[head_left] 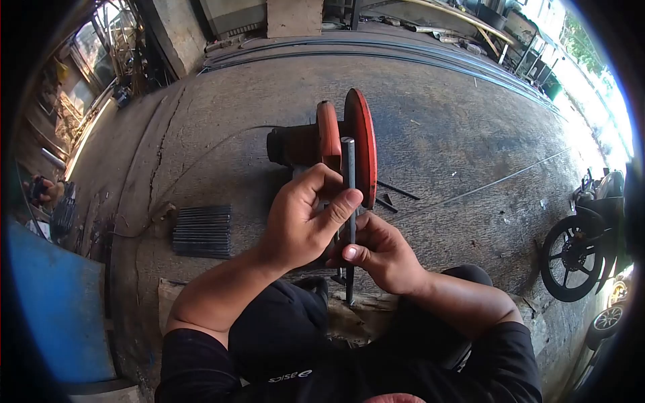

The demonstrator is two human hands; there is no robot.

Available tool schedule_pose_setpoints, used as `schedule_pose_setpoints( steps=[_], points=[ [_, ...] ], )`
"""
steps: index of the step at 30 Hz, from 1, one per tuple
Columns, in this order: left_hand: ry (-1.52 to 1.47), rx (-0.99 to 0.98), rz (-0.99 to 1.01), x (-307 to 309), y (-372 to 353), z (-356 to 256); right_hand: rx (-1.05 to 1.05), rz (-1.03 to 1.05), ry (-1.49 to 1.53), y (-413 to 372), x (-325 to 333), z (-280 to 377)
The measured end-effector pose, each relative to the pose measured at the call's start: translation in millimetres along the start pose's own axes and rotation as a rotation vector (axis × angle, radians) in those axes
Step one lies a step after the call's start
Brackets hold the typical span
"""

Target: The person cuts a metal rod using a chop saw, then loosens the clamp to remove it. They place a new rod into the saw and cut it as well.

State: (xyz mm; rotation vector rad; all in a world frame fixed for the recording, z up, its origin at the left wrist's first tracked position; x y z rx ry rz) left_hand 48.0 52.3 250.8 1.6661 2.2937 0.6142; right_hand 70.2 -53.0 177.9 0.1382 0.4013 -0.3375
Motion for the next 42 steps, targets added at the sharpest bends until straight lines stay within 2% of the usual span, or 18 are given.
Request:
schedule_pose_setpoints(
  steps=[6,11,13,20,23,26,31,33,37,39,40,42],
  points=[
    [-0.054,0.03,0.009,-6.7,5.2,1.4,-0.002,0.031,0.014,2.7,6.4,-3.4],
    [-0.004,-0.04,-0.042,-6.7,7.1,6.0,-0.041,0.044,-0.003,1.2,7.0,-9.7],
    [0.007,-0.011,-0.05,-6.8,6.6,5.8,-0.036,0.025,0.089,0.7,6.7,-13.2],
    [0.025,0.032,-0.098,-6.5,3.0,9.6,-0.126,0.019,0.121,-2.5,8.3,-22.5],
    [0.078,0.042,-0.133,-3.4,3.0,23.6,-0.199,-0.032,0.214,-2.5,12.1,-25.7],
    [0.054,0.092,-0.157,-6.7,3.6,30.7,-0.174,-0.198,0.068,1.2,35.0,-29.6],
    [0.099,0.042,-0.158,-21.9,6.5,27.9,-0.055,-0.268,0.12,2.7,50.4,-20.4],
    [-0.001,-0.048,-0.17,-27.8,7.5,28.5,-0.005,-0.226,-0.027,3.2,49.0,-14.0],
    [0.018,0.016,-0.114,-36.6,8.8,41.1,-0.043,-0.311,-0.036,-2.3,54.1,-3.9],
    [0.116,0.06,-0.126,-40.2,10.6,42.4,-0.078,-0.27,-0.022,-1.7,65.5,-14.3],
    [0.115,0.06,-0.122,-42.0,11.8,42.2,-0.021,-0.309,-0.013,-1.9,70.0,-12.3],
    [0.311,0.039,-0.16,-40.8,14.2,38.5,-0.041,-0.35,-0.092,-3.9,78.6,-4.8]
  ],
)
Point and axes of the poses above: each hand's wrist, its own y-axis towards the middle knuckle, its own x-axis out of the back of the hand, z = x × y, the point moved 9 cm from there along y, towards the middle knuckle, and after that the axes turned 4 degrees about -y, right-handed, at the moved point
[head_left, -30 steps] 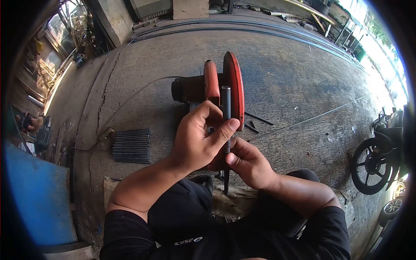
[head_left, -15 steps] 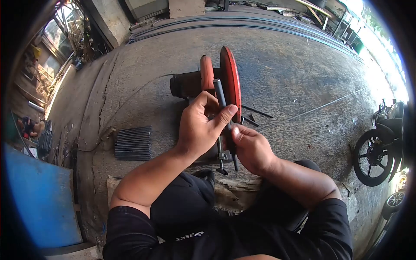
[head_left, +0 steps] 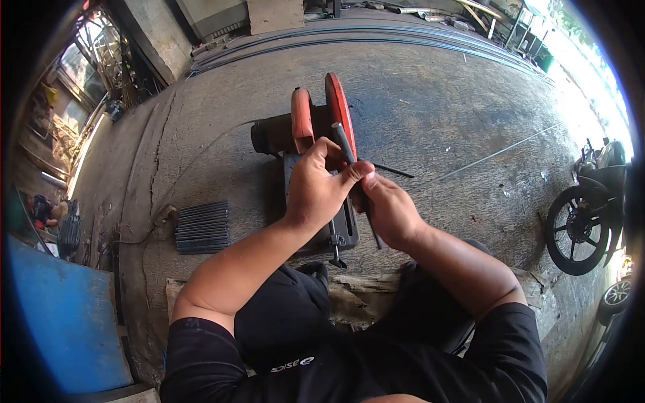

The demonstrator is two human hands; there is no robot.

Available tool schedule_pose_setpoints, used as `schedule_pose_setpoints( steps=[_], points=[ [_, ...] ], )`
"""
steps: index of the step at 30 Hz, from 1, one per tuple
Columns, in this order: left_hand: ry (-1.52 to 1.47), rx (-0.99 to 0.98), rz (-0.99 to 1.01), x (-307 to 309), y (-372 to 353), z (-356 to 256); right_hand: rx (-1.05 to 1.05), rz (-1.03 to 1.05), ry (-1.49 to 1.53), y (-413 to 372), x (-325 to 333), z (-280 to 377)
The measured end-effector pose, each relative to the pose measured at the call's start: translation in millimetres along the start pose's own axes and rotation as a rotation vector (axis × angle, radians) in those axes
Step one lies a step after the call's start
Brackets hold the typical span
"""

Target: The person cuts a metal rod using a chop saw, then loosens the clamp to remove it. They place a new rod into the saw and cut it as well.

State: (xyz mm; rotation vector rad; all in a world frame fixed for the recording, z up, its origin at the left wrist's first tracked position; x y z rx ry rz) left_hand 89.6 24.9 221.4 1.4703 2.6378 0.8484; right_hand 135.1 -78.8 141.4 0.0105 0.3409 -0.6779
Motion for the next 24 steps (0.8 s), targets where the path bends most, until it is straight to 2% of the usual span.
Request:
schedule_pose_setpoints(
  steps=[2,3,4,5,6,7,10,11,12,13,14,15,17,20,21,23,24],
  points=[
    [-0.044,-0.039,0.005,-8.1,2.8,4.7,0.012,-0.087,-0.083,0.2,5.1,15.6],
    [-0.089,-0.077,0.006,-11.2,4.7,4.9,-0.006,-0.111,-0.394,4.3,17.7,25.4],
    [-0.153,0.022,0.051,-15.1,8.1,14.3,0.109,-0.095,-0.485,13.7,28.7,36.2],
    [-0.254,0.061,0.049,-16.9,11.8,21.3,0.032,-0.183,-0.494,23.0,47.9,42.1],
    [-0.101,0.006,0.012,-10.7,15.8,22.0,0.171,-0.222,-0.6,43.5,67.4,54.4],
    [0.053,-0.052,-0.021,-3.6,19.7,22.0,0.164,-0.25,-0.735,47.4,76.4,74.1],
    [0.0,-0.149,-0.097,18.5,33.9,23.7,0.052,-0.361,-1.187,72.7,116.6,89.9],
    [-0.029,-0.097,-0.084,23.2,39.6,32.4,0.008,-0.375,-1.361,82.0,130.5,89.2],
    [-0.018,-0.083,-0.104,29.2,43.5,32.5,0.014,-0.387,-1.343,89.8,144.8,87.0],
    [-0.008,-0.066,-0.126,31.6,46.0,28.9,-0.048,-0.296,-1.508,100.2,154.8,74.5],
    [0.098,-0.14,-0.162,32.3,46.8,15.1,-0.115,-0.194,-1.672,110.2,163.5,57.9],
    [0.173,-0.17,-0.176,37.7,51.9,21.7,-0.188,-0.164,-1.723,115.9,170.8,42.0],
    [0.183,-0.208,-0.209,43.4,60.6,16.3,-0.154,-0.117,-1.766,133.6,187.4,-2.5],
    [0.352,-0.121,-0.28,61.2,85.3,36.5,-0.165,-0.018,-1.761,144.8,191.6,-52.1],
    [0.293,0.014,-0.286,70.6,94.2,63.5,-0.154,0.007,-1.741,149.7,192.9,-68.9],
    [-0.054,0.415,-0.263,64.5,94.1,102.8,-0.143,0.031,-1.702,157.4,194.8,-85.9],
    [-0.204,0.641,-0.108,65.4,90.5,139.5,-0.119,0.034,-1.693,161.4,195.2,-90.8]
  ],
)
Point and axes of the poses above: each hand's wrist, its own y-axis towards the middle knuckle, its own x-axis out of the back of the hand, z = x × y, the point moved 9 cm from there along y, towards the middle knuckle, and after that the axes turned 4 degrees about -y, right-handed, at the moved point
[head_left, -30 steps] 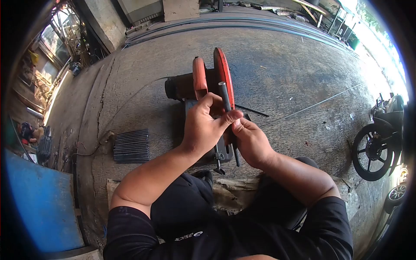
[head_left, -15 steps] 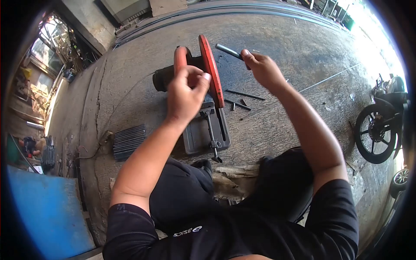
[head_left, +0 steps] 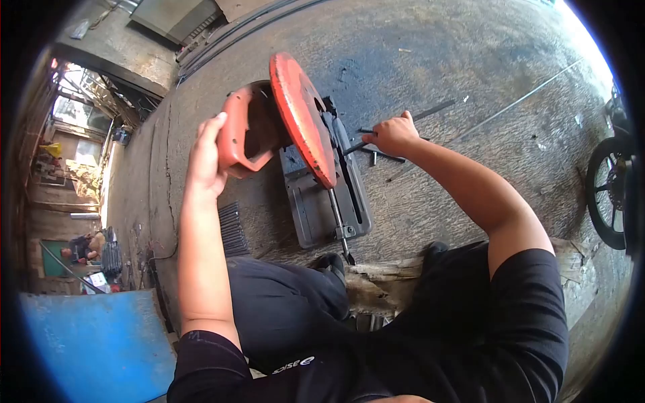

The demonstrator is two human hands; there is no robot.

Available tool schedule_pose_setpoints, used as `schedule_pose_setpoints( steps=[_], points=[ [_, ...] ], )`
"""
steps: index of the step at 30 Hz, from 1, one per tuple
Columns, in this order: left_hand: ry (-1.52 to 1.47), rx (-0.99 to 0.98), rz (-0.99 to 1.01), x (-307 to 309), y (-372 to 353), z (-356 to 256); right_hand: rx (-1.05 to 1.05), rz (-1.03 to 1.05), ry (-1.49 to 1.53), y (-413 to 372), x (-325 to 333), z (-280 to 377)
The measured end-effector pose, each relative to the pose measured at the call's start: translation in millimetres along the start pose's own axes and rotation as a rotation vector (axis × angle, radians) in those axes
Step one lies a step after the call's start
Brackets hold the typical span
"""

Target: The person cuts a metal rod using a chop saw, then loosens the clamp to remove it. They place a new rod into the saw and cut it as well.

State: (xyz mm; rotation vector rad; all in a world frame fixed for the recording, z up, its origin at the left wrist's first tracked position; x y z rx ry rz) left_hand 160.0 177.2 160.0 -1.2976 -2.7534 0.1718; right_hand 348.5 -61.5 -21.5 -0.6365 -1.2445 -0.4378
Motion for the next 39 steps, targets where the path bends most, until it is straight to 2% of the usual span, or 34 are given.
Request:
schedule_pose_setpoints(
  steps=[1,4,11,14,16,19,29,39],
  points=[
    [-0.04,0.202,0.117,-10.7,-4.7,11.9,-0.002,0.008,0.015,5.4,-5.0,-1.3],
    [-0.172,0.243,0.154,-37.1,-20.2,10.9,0.045,-0.019,0.04,15.9,-12.0,4.0],
    [-0.261,0.15,0.24,-35.3,-14.0,12.2,0.03,0.03,0.083,21.1,-28.2,10.2],
    [-0.204,0.065,0.216,-33.6,-13.8,4.5,0.039,0.004,0.102,17.1,-26.8,13.1],
    [-0.06,-0.058,0.225,-35.2,-15.3,-8.5,0.046,-0.025,0.119,15.7,-24.7,13.8],
    [-0.026,-0.086,0.226,-34.6,-15.5,-10.4,0.047,-0.02,0.06,15.4,-25.6,14.1],
    [-0.058,0.02,0.215,-33.3,-11.4,2.4,0.021,0.087,0.143,17.8,-37.3,19.5],
    [-0.07,0.017,0.183,-34.7,-15.4,0.2,0.023,0.087,0.18,24.3,-47.5,18.1]
  ],
)
Point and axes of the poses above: each hand's wrist, its own y-axis towards the middle knuckle, its own x-axis out of the back of the hand, z = x × y, the point moved 9 cm from there along y, towards the middle knuckle, and after that the axes turned 4 degrees about -y, right-handed, at the moved point
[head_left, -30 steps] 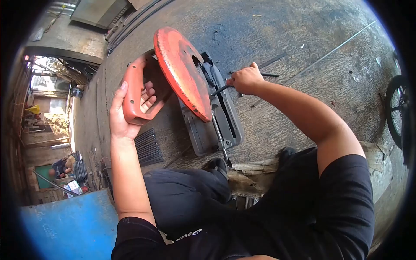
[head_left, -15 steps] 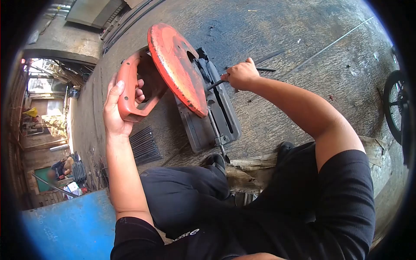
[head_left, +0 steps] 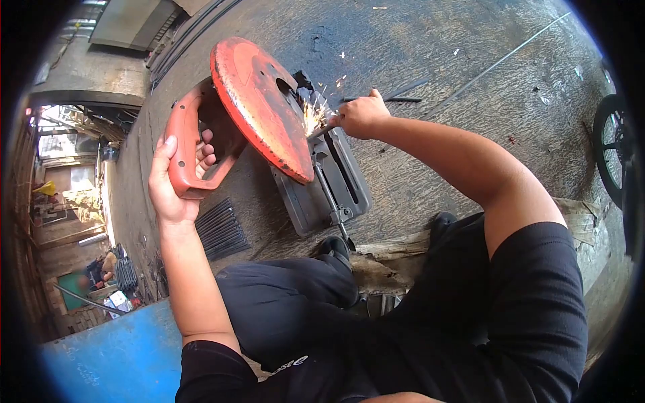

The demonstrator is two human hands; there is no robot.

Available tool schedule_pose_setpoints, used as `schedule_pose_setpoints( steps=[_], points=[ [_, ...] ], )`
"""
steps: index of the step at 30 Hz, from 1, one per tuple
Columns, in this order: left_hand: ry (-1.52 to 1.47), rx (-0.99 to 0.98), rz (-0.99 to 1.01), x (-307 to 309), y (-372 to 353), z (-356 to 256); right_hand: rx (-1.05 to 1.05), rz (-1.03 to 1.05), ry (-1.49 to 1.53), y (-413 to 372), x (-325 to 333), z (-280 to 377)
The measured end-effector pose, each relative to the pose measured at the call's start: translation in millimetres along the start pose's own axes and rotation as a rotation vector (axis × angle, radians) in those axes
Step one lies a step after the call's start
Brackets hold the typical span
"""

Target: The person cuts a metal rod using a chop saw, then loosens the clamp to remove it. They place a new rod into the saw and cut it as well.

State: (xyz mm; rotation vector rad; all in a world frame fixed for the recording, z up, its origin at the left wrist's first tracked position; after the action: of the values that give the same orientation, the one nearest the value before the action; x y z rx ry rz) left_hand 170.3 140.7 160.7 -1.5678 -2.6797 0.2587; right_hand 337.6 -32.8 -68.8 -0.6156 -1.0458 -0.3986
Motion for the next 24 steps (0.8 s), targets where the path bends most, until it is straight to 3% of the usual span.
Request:
schedule_pose_setpoints(
  steps=[24],
  points=[
    [-0.019,-0.033,0.024,-3.5,-1.0,-1.9,0.027,0.01,-0.035,-1.3,2.1,1.4]
  ],
)
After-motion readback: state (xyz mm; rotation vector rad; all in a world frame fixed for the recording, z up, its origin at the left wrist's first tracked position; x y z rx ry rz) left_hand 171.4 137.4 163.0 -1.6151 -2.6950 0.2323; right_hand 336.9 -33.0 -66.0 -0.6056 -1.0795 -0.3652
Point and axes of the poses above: each hand's wrist, its own y-axis towards the middle knuckle, its own x-axis out of the back of the hand, z = x × y, the point moved 9 cm from there along y, towards the middle knuckle, and after that the axes turned 4 degrees about -y, right-handed, at the moved point
